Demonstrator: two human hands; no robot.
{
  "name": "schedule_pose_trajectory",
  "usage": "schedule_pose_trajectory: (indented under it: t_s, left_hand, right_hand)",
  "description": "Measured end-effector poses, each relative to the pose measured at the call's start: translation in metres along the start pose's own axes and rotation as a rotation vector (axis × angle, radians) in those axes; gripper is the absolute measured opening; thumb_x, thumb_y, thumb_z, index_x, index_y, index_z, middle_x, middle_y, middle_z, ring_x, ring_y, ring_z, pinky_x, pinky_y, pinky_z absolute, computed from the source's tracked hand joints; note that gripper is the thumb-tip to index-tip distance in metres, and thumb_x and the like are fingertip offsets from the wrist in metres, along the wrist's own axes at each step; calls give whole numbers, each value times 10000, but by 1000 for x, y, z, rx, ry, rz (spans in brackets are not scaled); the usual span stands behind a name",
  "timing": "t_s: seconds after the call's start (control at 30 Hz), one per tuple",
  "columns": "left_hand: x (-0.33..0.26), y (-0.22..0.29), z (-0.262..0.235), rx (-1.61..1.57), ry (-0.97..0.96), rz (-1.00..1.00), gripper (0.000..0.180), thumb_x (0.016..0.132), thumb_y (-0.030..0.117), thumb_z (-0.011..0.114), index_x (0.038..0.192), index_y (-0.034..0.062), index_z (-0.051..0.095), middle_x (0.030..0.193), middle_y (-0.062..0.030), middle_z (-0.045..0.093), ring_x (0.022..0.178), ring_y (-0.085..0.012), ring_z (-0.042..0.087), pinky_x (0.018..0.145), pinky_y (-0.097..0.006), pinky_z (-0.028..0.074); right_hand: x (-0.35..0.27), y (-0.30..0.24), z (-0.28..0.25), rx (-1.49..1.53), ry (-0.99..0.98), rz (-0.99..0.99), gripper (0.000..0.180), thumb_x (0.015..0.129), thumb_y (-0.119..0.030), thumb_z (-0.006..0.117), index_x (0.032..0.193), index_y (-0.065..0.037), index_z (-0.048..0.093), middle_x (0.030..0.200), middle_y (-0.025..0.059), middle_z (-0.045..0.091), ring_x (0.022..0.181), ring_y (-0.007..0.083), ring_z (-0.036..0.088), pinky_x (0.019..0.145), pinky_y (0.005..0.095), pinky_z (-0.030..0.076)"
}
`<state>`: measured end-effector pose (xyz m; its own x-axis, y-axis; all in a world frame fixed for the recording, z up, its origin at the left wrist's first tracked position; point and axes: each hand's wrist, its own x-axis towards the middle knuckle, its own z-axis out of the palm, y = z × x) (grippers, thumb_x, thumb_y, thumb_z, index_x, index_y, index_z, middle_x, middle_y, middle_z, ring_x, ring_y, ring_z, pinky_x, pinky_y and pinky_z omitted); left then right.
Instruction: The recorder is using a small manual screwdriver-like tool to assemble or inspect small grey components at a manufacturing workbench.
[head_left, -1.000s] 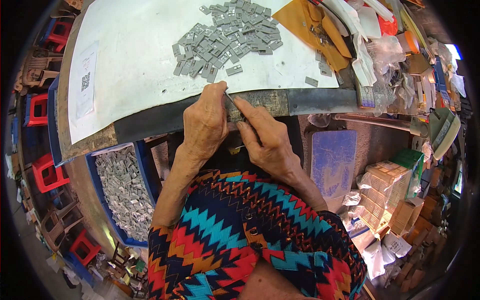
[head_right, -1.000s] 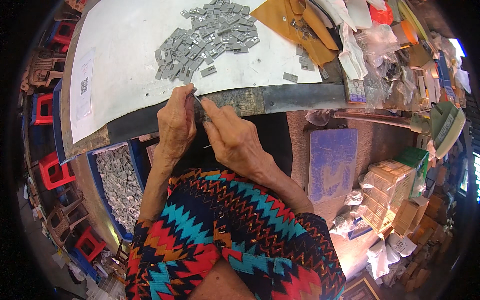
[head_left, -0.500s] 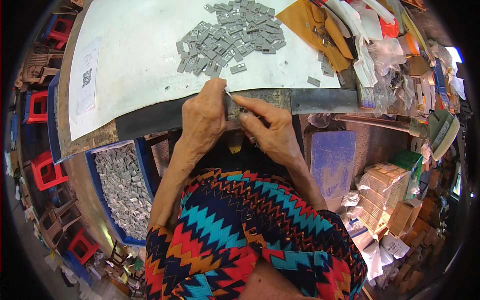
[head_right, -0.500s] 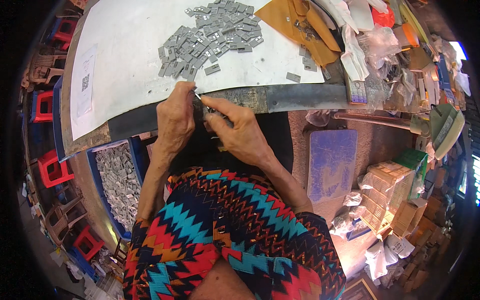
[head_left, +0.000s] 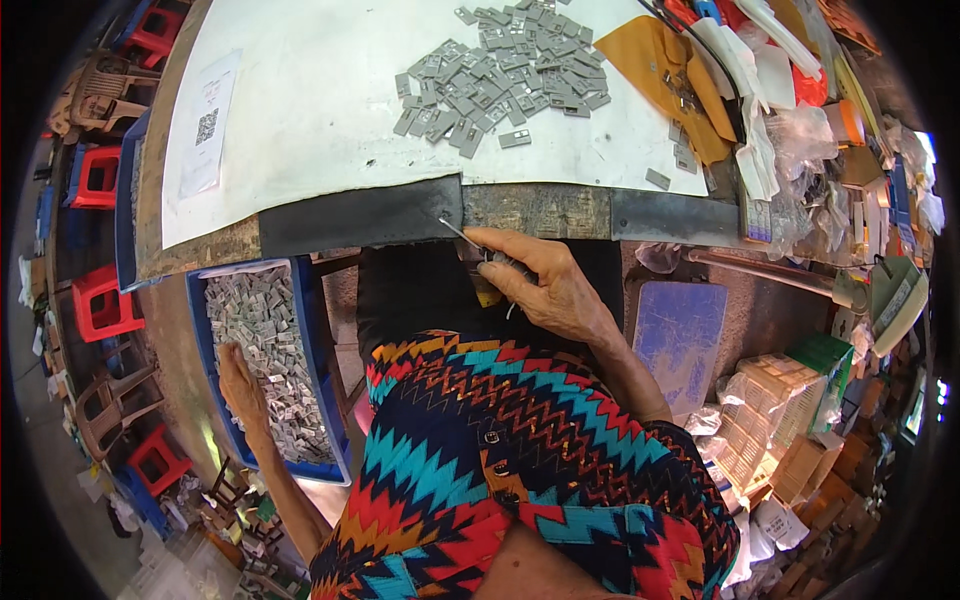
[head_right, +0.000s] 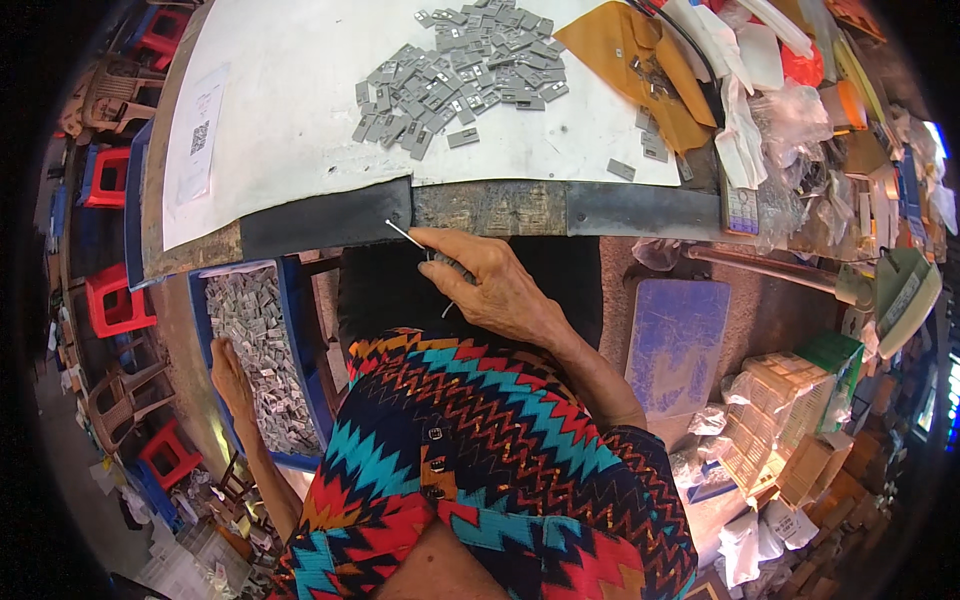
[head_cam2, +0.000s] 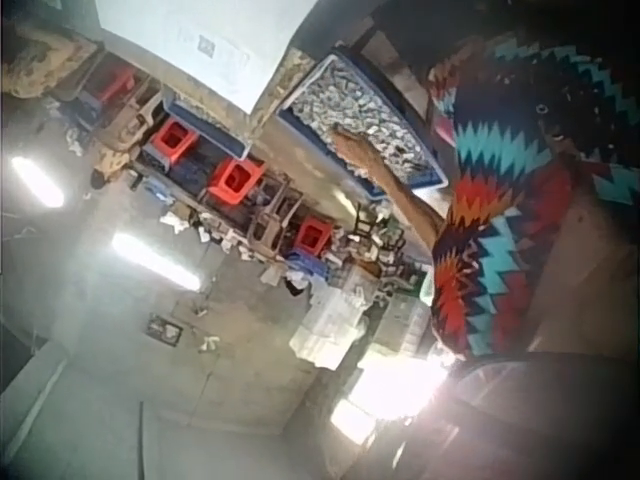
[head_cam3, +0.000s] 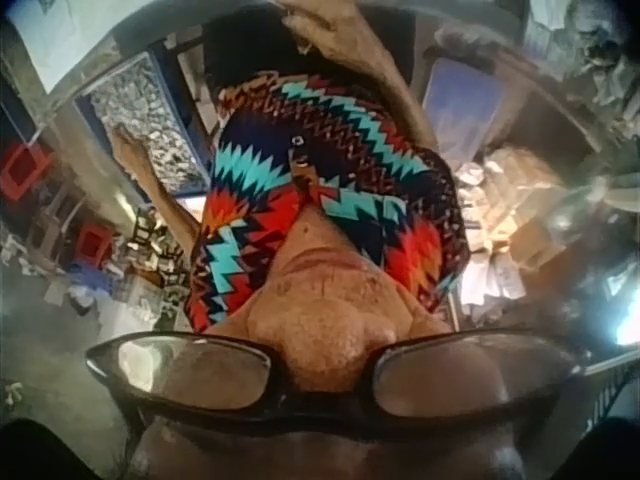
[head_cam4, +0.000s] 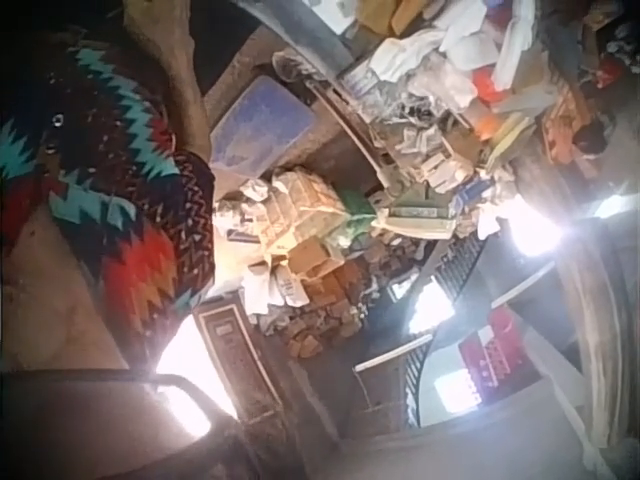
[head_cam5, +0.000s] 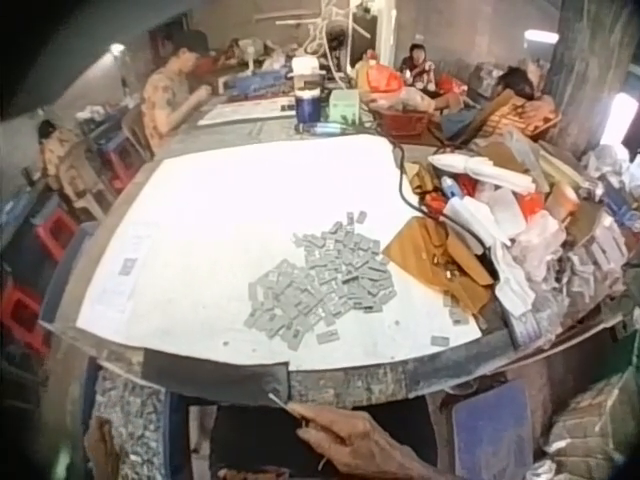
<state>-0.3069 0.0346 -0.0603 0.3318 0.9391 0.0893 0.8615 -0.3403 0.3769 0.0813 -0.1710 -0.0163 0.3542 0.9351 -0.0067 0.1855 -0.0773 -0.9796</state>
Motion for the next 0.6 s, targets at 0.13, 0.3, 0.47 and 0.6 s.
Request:
schedule_pose_trajectory:
  t_s: [0.13,0.3,0.47,0.6]
  left_hand:
    - [-18,-18,-10,498,-67,-24,201,919,178,438,957,33,572,891,-163,616,775,-335,586,650,-369,433]
    - [17,52,-9,210,193,150,134,877,105,517,935,24,606,879,-138,635,766,-267,618,639,-339,467]
    - [68,226,19,-253,140,548,111,835,45,568,926,3,613,866,-127,637,727,-219,614,643,-289,484]
    - [98,284,53,-434,-139,598,121,791,85,608,899,31,608,830,-131,622,679,-250,607,623,-307,482]
  right_hand:
    - [-1,1,-5,6,-56,62,314,829,-100,555,1119,17,533,1057,197,596,955,301,594,816,340,460]
    - [-2,1,-1,39,-66,103,317,829,-104,556,1119,20,531,1038,194,603,913,286,605,788,336,465]
    - [-11,4,-9,-12,11,81,349,833,-83,558,1168,6,525,1062,156,610,920,176,580,812,283,445]
    - [-16,5,-8,-28,39,84,345,829,-80,561,1161,9,527,1095,177,594,972,227,584,851,304,432]
